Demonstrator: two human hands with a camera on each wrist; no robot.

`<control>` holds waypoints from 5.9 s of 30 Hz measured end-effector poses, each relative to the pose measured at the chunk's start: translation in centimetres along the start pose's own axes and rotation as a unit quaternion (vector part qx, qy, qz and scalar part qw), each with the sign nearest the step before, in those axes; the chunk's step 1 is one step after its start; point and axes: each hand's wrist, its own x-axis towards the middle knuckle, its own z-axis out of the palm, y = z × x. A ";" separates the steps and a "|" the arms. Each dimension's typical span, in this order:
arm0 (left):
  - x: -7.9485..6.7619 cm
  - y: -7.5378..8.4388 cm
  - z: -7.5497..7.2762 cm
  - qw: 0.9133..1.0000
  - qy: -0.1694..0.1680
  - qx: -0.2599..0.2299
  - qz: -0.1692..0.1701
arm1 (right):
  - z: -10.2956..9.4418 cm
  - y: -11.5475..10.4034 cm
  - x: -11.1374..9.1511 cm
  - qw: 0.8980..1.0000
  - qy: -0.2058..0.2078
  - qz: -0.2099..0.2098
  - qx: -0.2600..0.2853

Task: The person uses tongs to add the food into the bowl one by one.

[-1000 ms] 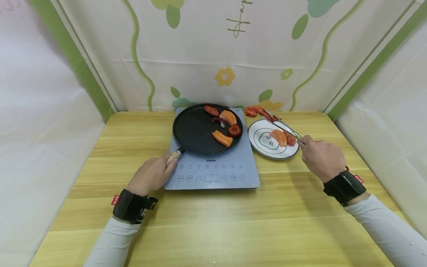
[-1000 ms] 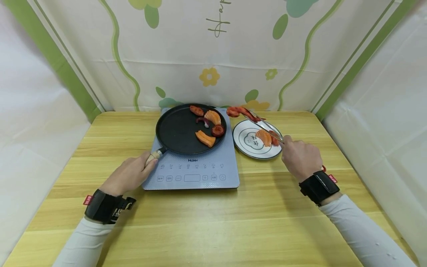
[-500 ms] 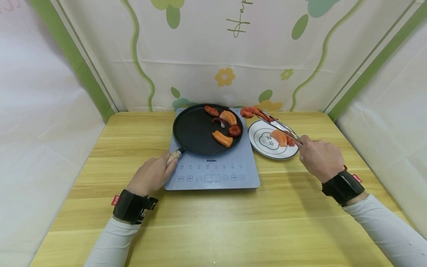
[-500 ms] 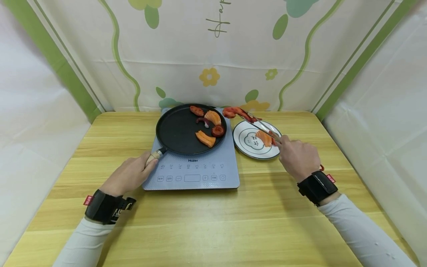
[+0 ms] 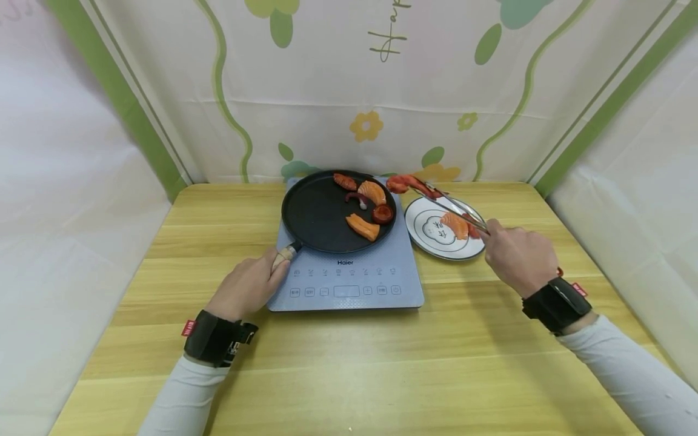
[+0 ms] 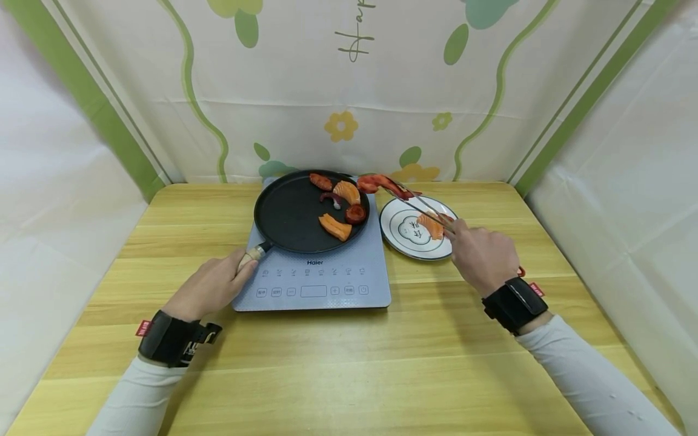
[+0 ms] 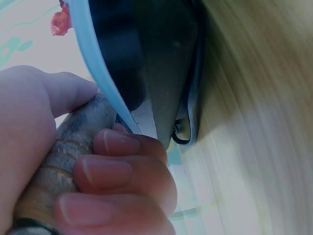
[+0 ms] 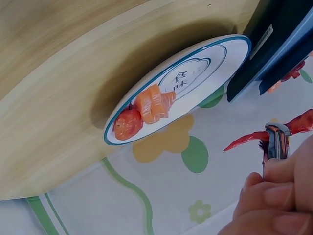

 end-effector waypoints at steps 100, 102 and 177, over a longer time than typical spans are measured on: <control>0.2 0.0 -0.1 1.000 -0.010 -0.003 -0.005 | 0.1 -7.4 5.4 0.997 0.017 -0.079 0.011; 0.2 0.0 -0.1 1.000 -0.010 -0.003 -0.006 | 0.2 -7.6 5.7 0.997 0.012 -0.078 0.010; 0.4 0.0 -0.1 1.000 -0.016 0.000 -0.006 | 1.1 -15.0 12.4 0.990 -0.069 -0.120 -0.006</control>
